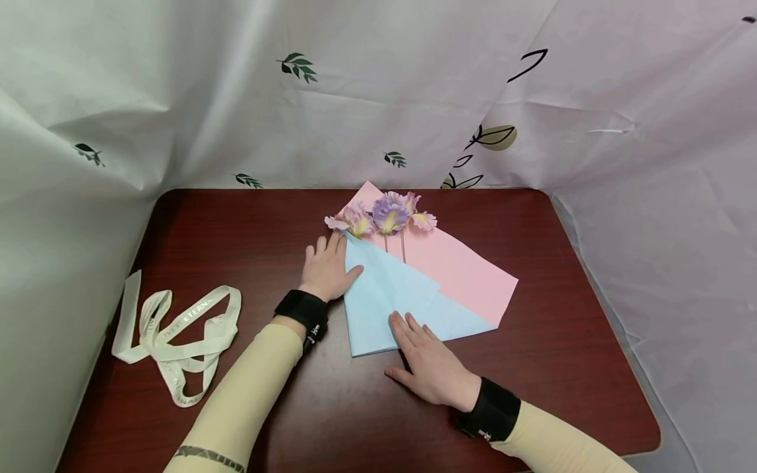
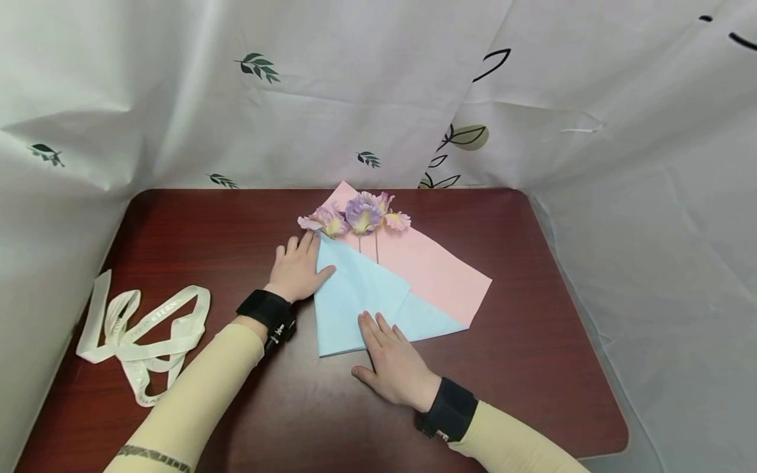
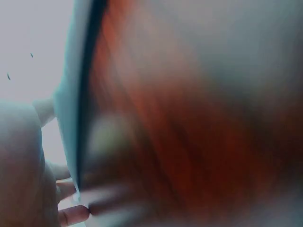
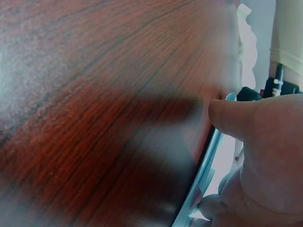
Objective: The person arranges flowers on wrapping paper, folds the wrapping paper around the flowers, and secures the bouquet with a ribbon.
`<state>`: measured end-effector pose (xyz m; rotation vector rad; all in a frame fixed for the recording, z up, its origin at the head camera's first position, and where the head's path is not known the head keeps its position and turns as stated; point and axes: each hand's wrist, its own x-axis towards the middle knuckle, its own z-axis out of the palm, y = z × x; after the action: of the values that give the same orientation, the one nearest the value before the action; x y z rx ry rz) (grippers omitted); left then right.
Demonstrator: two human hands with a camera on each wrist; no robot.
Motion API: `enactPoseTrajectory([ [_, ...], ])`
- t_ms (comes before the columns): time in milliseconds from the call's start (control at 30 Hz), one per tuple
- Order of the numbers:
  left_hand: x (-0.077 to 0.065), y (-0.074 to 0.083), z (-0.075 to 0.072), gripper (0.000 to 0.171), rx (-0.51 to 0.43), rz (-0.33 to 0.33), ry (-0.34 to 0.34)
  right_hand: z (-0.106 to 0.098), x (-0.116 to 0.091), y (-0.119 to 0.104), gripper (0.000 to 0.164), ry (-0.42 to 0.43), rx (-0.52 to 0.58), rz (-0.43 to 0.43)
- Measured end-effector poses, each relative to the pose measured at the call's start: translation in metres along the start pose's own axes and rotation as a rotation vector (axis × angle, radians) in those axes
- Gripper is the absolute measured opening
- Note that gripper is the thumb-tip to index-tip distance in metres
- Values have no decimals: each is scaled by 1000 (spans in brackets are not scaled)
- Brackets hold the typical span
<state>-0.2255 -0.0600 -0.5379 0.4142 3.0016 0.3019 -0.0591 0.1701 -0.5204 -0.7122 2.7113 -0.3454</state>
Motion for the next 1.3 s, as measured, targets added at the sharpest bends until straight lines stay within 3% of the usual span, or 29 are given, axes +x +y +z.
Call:
enactPoseTrajectory([
  [267, 11, -7, 2, 96, -64, -41, -93, 2, 0, 1, 82, -1, 11, -14],
  [467, 8, -8, 3, 94, -76, 14, -127, 3, 0, 1, 82, -13, 11, -18],
  [700, 10, -9, 0, 96, 0, 107, -76, 4, 0, 3, 82, -12, 5, -17],
  [933, 16, -9, -1, 94, -4, 78, -68, 4, 2, 1, 83, -18, 17, -17],
  [1167, 3, 2, 5, 87, 33, 63, -131, 3, 3, 0, 83, -33, 12, -6],
  [1300, -14, 13, 7, 77, 69, 144, -129, 4, 3, 0, 84, -32, 2, -1],
])
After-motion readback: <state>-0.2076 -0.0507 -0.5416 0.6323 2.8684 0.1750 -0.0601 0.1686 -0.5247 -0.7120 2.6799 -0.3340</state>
